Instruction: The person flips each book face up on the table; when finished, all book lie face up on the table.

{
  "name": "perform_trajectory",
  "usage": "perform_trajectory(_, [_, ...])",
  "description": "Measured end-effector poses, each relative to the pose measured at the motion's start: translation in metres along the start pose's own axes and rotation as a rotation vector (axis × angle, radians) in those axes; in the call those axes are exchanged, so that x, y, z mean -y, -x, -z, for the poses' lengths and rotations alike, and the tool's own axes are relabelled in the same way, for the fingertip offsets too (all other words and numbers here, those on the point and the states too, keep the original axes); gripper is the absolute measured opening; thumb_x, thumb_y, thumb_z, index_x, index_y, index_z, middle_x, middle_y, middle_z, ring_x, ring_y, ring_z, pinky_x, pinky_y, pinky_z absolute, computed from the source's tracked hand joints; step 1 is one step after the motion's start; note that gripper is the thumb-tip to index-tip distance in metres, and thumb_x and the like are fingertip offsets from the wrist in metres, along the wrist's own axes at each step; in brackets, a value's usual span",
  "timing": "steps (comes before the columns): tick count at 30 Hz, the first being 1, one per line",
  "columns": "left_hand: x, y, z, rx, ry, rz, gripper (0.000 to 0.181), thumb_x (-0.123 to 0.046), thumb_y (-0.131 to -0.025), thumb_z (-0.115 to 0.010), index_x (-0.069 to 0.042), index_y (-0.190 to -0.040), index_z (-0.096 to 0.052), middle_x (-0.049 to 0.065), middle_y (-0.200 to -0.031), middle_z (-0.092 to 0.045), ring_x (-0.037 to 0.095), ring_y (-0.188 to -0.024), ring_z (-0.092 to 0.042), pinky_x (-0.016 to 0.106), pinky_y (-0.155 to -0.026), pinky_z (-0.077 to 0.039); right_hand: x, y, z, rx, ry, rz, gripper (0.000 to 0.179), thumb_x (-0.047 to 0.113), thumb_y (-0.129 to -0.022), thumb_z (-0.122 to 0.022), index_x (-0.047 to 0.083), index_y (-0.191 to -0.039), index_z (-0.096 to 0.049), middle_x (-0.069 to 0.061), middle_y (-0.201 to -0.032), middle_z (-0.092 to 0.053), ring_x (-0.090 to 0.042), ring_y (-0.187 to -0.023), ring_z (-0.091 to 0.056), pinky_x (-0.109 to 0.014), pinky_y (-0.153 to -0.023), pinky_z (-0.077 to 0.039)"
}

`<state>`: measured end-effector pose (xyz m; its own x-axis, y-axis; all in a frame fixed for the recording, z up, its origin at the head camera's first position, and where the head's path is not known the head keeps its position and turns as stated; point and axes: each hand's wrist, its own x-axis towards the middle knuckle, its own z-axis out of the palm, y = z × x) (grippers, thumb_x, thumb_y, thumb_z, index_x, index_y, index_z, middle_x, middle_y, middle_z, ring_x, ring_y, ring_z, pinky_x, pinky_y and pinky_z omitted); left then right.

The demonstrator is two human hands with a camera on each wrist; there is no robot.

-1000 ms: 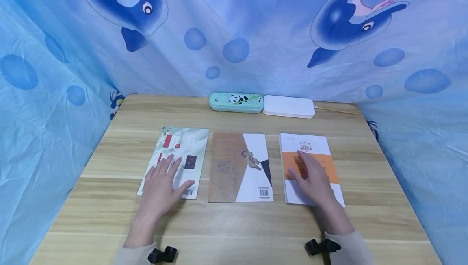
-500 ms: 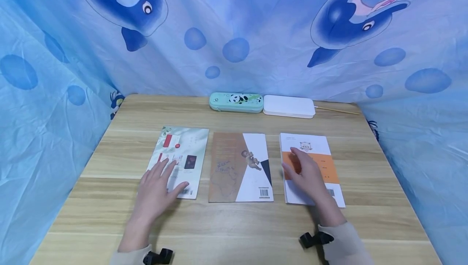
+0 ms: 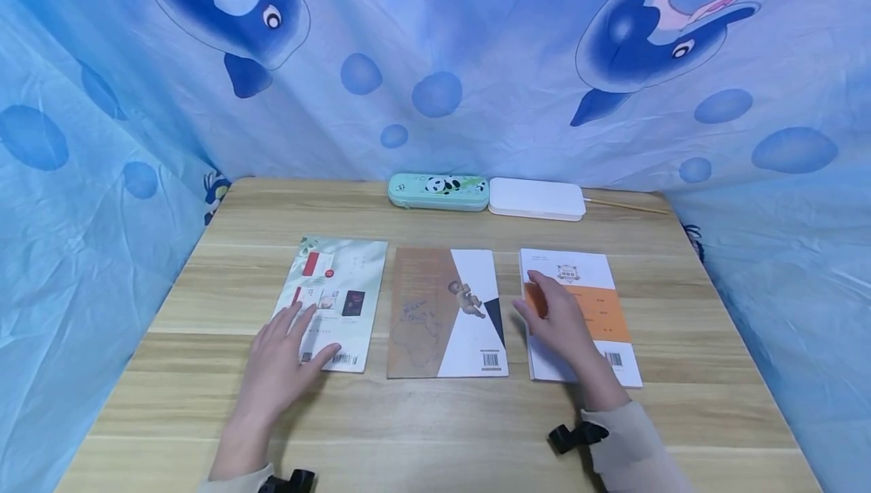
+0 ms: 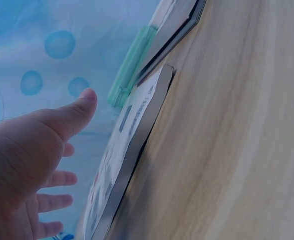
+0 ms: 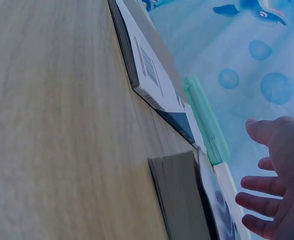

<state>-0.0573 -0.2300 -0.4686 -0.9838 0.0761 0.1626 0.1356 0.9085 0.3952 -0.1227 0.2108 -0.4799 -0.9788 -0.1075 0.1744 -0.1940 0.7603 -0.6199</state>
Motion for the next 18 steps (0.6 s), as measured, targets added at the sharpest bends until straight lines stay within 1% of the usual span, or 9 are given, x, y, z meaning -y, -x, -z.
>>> perform_trajectory(4, [0.004, 0.002, 0.001, 0.011, 0.019, 0.024, 0.080, -0.048, -0.089, -0.074, 0.003, -0.145, -0.048, 0.030, -0.153, -0.038, 0.051, -0.140, -0.032, 0.067, -0.113, -0.023, 0.001, -0.003, -0.003, -0.006, 0.002, 0.014, 0.067, 0.035, -0.093, -0.074, 0.004, -0.147, -0.049, -0.019, -0.142, -0.056, -0.036, -0.127, -0.054, -0.055, -0.103, -0.048])
perform_trajectory(9, [0.008, 0.004, 0.004, 0.013, 0.029, 0.045, 0.080, -0.048, -0.090, -0.073, 0.004, -0.145, -0.048, 0.031, -0.152, -0.038, 0.053, -0.138, -0.032, 0.069, -0.111, -0.025, 0.003, -0.009, -0.004, -0.010, -0.002, 0.040, 0.065, 0.035, -0.093, -0.074, 0.002, -0.145, -0.051, -0.019, -0.141, -0.057, -0.036, -0.128, -0.055, -0.054, -0.103, -0.049])
perform_trajectory(12, [0.010, 0.005, 0.005, 0.015, 0.032, 0.055, 0.081, -0.049, -0.090, -0.073, 0.006, -0.144, -0.049, 0.032, -0.151, -0.038, 0.053, -0.138, -0.032, 0.070, -0.109, -0.026, 0.005, -0.013, -0.005, -0.007, -0.001, 0.048, 0.065, 0.034, -0.093, -0.074, 0.002, -0.145, -0.051, -0.019, -0.143, -0.056, -0.036, -0.131, -0.053, -0.054, -0.106, -0.047])
perform_trajectory(18, [0.016, 0.007, 0.005, 0.000, 0.029, 0.055, 0.080, -0.048, -0.090, -0.074, 0.008, -0.142, -0.050, 0.034, -0.149, -0.039, 0.053, -0.137, -0.033, 0.070, -0.109, -0.026, 0.010, -0.021, -0.008, 0.006, 0.007, 0.058, 0.064, 0.033, -0.093, -0.074, 0.001, -0.144, -0.052, -0.019, -0.143, -0.056, -0.036, -0.134, -0.051, -0.053, -0.111, -0.042])
